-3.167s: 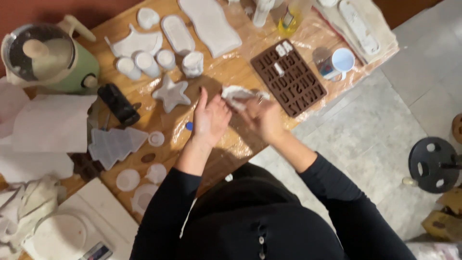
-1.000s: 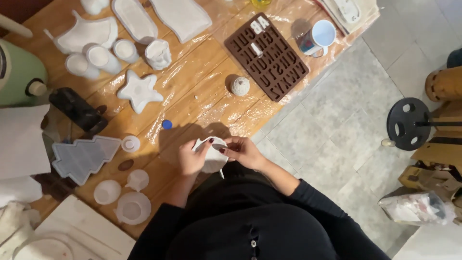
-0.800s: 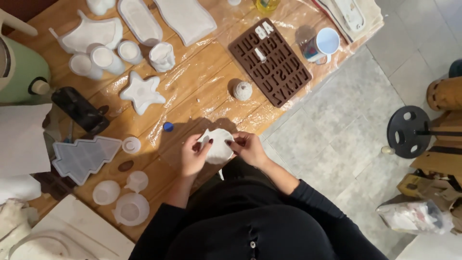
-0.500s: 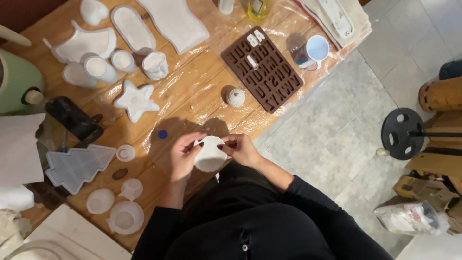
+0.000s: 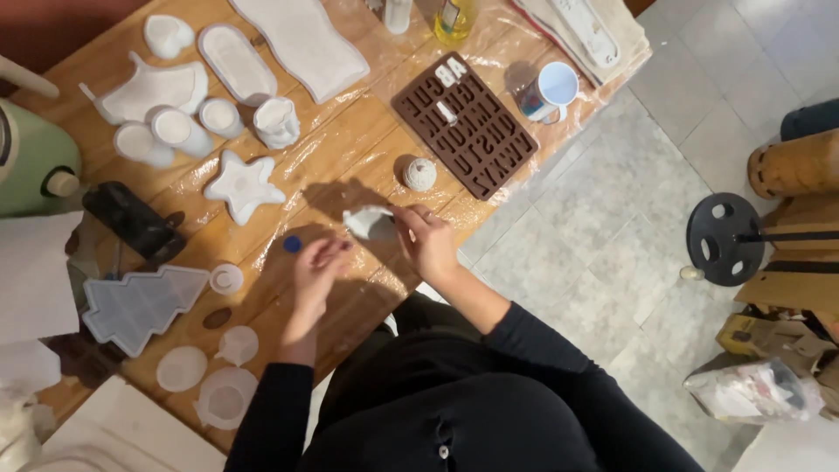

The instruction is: Demolding various wax or plaster shapes from silicone molds on a workbench.

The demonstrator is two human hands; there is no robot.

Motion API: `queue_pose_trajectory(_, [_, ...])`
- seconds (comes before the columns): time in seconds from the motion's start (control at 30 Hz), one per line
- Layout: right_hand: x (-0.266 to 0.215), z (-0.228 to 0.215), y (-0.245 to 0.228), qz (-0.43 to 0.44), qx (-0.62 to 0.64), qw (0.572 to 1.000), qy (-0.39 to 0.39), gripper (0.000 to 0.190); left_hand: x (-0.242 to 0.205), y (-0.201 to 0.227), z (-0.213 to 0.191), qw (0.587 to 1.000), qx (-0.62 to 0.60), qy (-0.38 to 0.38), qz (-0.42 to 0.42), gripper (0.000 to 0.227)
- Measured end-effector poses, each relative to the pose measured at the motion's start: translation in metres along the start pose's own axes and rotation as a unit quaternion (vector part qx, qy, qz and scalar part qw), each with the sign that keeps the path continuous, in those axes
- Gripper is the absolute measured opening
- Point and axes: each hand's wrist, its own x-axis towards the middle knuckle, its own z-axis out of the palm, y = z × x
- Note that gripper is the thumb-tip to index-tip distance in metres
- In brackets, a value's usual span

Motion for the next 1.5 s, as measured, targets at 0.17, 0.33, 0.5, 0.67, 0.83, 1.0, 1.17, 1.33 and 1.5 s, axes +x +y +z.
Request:
queue_pose_trajectory(0.17, [0.023, -0.006, -0.001, -0.071, -0.016, 0.997, -0.016, 0.027, -0.020, 0.050, 0.021, 0.957, -0.274, -0.050, -0.076, 0.049])
queue_pose_trajectory(0.33, [0.064, -0.055, 0.057, 0.031, 0.078, 0.996, 0.016, 0.010, -0.027, 0.045, 0.001, 0.990, -0.106, -0.087, 0.016, 0.037])
queue_pose_trajectory(0.5, [0.157, -0.122, 0.224, 0.225, 0.182, 0.952, 0.098, 0.004, -0.019, 0.021, -0.022, 0.999, 0.009, 0.003, 0.044, 0.040])
queue_pose_trajectory(0.67, [0.239, -0.142, 0.356, 0.336, 0.311, 0.886, 0.073, 0.012, -0.009, -0.009, -0.011, 0.999, -0.020, 0.023, -0.011, 0.047])
queue_pose_trajectory(0.83, [0.294, -0.112, 0.465, 0.414, 0.265, 0.871, -0.005, 0.026, 0.010, -0.088, -0.028, 0.979, -0.076, 0.187, -0.012, 0.029])
queue_pose_trajectory(1.0, [0.293, -0.065, 0.531, 0.448, 0.239, 0.856, -0.101, 0.032, -0.012, -0.091, -0.011, 0.949, -0.094, 0.296, -0.052, 0.027])
queue_pose_trajectory(1.17, [0.297, -0.065, 0.534, 0.459, 0.202, 0.854, -0.140, 0.030, -0.019, -0.072, 0.018, 0.952, -0.088, 0.290, -0.035, 0.026])
queue_pose_trajectory(1.33, [0.278, -0.084, 0.445, 0.237, -0.158, 0.941, -0.185, 0.037, -0.031, -0.074, 0.025, 0.955, -0.068, 0.288, -0.023, 0.023])
queue_pose_trajectory(1.5, [0.190, -0.084, 0.229, -0.057, 0.118, 0.939, -0.318, 0.035, -0.017, -0.054, 0.054, 0.961, -0.059, 0.264, 0.049, 0.024])
